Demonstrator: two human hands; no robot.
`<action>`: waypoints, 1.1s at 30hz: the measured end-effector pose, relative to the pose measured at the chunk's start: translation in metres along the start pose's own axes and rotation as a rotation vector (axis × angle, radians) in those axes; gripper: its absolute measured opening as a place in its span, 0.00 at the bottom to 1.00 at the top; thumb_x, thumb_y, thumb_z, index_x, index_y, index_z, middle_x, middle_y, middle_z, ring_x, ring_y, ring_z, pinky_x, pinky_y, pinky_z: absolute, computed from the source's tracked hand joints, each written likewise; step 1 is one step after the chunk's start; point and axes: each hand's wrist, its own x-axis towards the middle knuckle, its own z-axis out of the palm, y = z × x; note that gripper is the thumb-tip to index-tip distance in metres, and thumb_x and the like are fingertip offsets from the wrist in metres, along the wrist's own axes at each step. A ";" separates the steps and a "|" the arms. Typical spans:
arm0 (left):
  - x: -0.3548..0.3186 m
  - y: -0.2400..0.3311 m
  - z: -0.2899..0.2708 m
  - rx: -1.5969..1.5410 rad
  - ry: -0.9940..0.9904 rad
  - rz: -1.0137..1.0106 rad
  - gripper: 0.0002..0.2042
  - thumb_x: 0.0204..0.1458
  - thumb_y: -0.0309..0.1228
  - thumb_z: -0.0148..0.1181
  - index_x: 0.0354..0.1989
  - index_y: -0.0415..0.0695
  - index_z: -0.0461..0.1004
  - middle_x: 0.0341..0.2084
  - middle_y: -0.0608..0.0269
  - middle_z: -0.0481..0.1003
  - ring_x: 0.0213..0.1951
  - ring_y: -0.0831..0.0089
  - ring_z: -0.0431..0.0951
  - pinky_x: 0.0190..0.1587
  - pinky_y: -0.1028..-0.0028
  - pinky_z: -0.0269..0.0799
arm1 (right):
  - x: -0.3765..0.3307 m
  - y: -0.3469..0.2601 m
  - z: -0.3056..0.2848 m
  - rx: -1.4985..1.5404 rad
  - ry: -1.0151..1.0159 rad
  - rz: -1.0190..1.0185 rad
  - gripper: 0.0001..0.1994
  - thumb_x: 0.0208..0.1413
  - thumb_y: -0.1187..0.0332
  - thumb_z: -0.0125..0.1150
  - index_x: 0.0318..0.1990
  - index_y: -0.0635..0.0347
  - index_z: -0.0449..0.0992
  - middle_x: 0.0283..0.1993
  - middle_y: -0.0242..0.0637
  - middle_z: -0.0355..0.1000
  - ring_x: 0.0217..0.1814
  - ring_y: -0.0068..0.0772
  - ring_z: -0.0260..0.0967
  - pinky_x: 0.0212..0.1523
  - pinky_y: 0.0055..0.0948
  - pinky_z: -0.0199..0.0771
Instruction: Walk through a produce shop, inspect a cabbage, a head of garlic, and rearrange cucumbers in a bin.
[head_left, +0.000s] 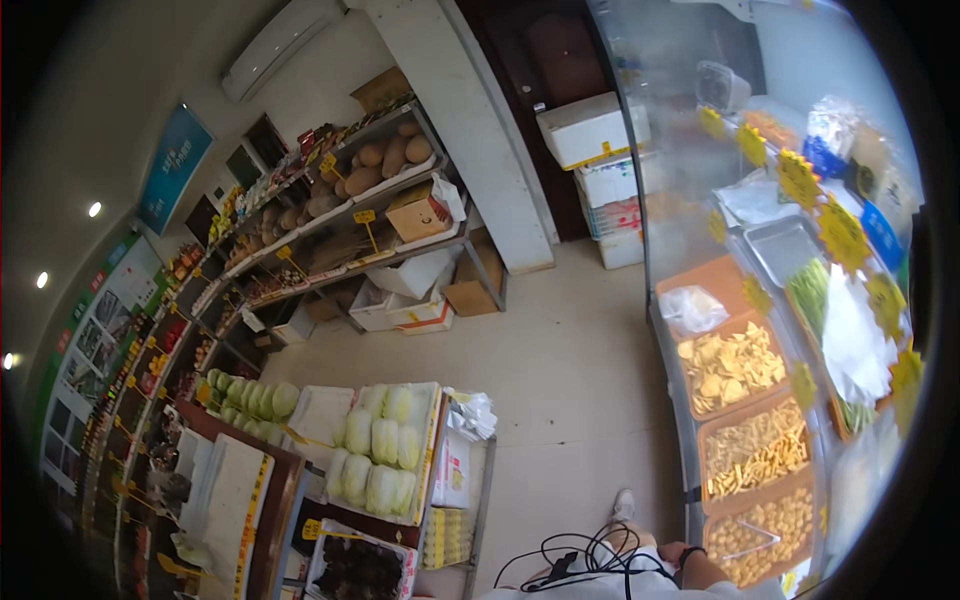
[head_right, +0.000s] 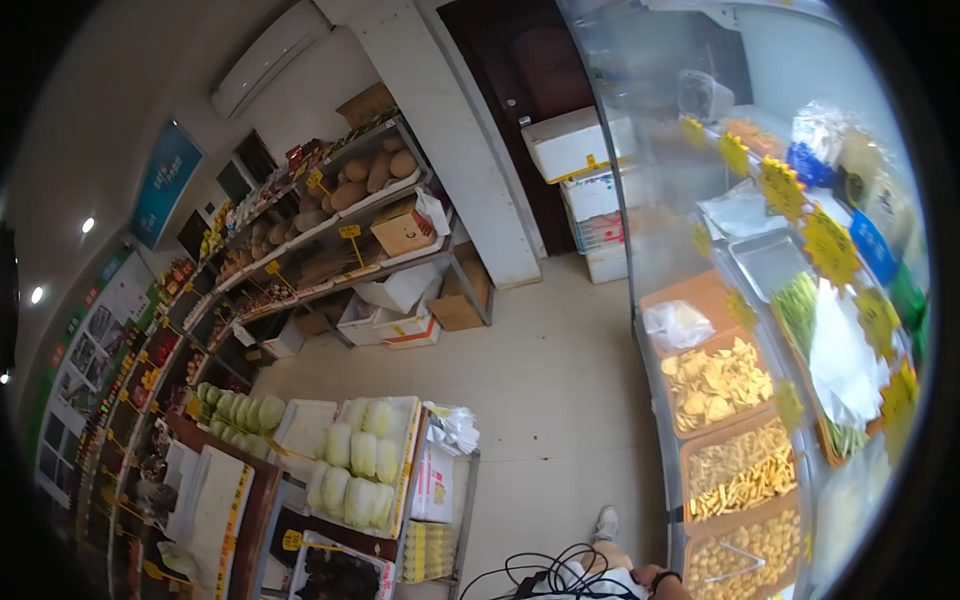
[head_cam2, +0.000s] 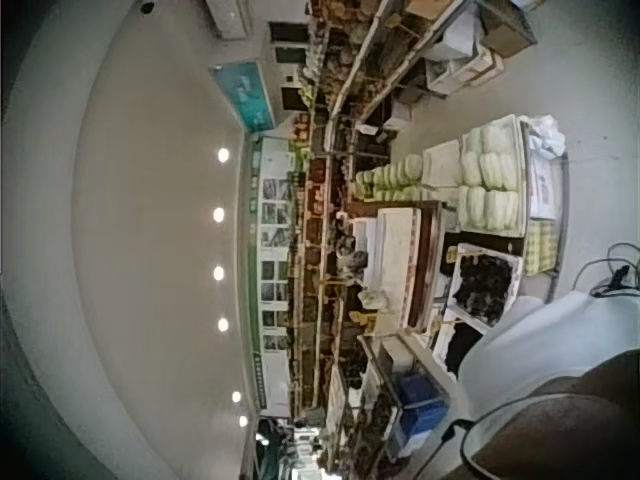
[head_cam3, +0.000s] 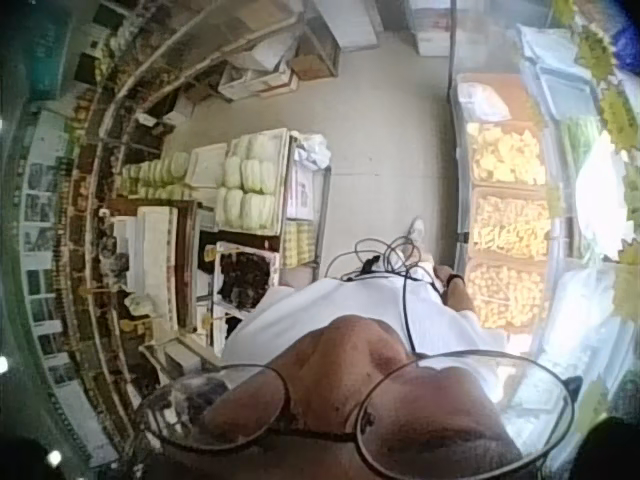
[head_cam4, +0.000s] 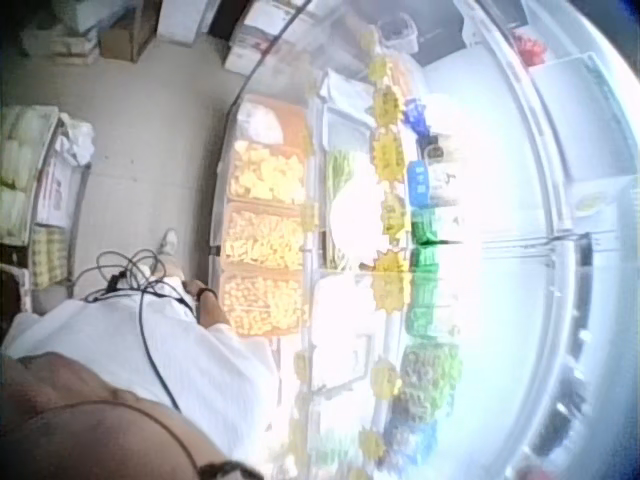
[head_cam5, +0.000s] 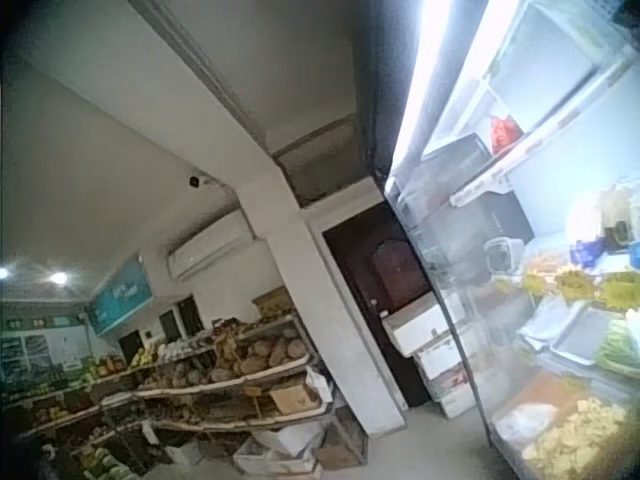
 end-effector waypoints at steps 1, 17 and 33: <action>0.006 0.012 -0.003 -0.009 0.006 -0.003 0.21 0.49 0.50 0.57 0.36 0.43 0.77 0.32 0.47 0.78 0.38 0.58 0.79 0.41 0.64 0.73 | 0.071 0.039 -0.008 0.394 -0.123 0.348 0.18 0.54 0.52 0.47 0.39 0.53 0.77 0.33 0.38 0.72 0.29 0.34 0.71 0.29 0.36 0.76; 0.196 0.095 -0.069 -0.162 0.015 -0.109 0.21 0.51 0.52 0.50 0.39 0.49 0.78 0.34 0.52 0.78 0.40 0.54 0.78 0.44 0.61 0.72 | 0.206 -0.203 -0.298 0.517 -0.233 0.322 0.20 0.62 0.60 0.39 0.54 0.63 0.64 0.52 0.56 0.67 0.53 0.56 0.66 0.53 0.56 0.67; 0.501 0.116 -0.250 -0.152 -0.018 0.180 0.15 0.50 0.42 0.55 0.43 0.52 0.77 0.34 0.57 0.79 0.39 0.63 0.79 0.40 0.66 0.74 | 0.291 -0.391 -0.441 0.702 0.086 0.278 0.23 0.62 0.56 0.37 0.52 0.67 0.66 0.47 0.56 0.70 0.48 0.55 0.67 0.49 0.46 0.68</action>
